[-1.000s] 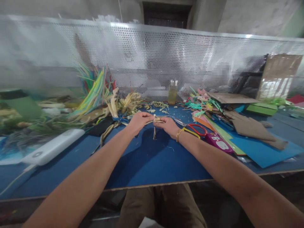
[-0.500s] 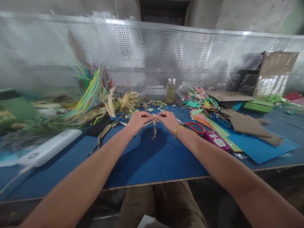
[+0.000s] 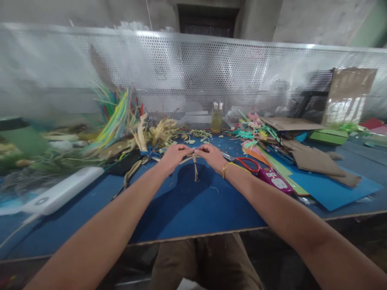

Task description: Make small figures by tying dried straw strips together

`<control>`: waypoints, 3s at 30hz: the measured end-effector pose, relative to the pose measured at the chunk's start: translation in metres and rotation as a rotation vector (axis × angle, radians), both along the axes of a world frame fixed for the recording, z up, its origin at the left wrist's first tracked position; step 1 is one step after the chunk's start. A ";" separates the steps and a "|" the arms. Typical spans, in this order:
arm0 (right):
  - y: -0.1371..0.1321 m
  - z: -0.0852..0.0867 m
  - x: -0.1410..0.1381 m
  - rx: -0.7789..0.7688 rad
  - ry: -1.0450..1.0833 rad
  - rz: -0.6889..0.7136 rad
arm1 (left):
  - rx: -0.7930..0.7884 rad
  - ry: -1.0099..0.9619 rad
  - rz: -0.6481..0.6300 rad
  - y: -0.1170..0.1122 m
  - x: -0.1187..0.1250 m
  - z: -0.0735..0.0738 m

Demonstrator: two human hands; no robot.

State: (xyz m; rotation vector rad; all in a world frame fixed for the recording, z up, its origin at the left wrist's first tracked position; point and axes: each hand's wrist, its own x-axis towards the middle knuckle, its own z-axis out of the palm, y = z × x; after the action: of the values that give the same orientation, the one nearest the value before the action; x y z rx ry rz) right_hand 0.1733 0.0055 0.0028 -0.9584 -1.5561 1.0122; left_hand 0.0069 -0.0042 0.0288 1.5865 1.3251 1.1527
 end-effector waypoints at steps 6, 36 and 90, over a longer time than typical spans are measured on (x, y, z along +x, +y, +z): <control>-0.001 -0.009 -0.005 -0.144 0.120 0.110 | -0.083 -0.111 -0.030 0.008 -0.002 -0.007; -0.006 -0.008 -0.005 -0.201 0.127 0.109 | -0.074 0.028 -0.109 0.010 -0.008 -0.008; -0.004 -0.012 -0.006 -0.235 0.169 0.150 | -0.249 -0.432 -0.034 0.009 0.005 -0.012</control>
State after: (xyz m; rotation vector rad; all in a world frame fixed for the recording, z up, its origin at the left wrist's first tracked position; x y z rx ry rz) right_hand 0.1669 0.0012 -0.0091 -0.8985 -1.4046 1.3701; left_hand 0.0122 0.0050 0.0173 1.1011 1.0998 1.1765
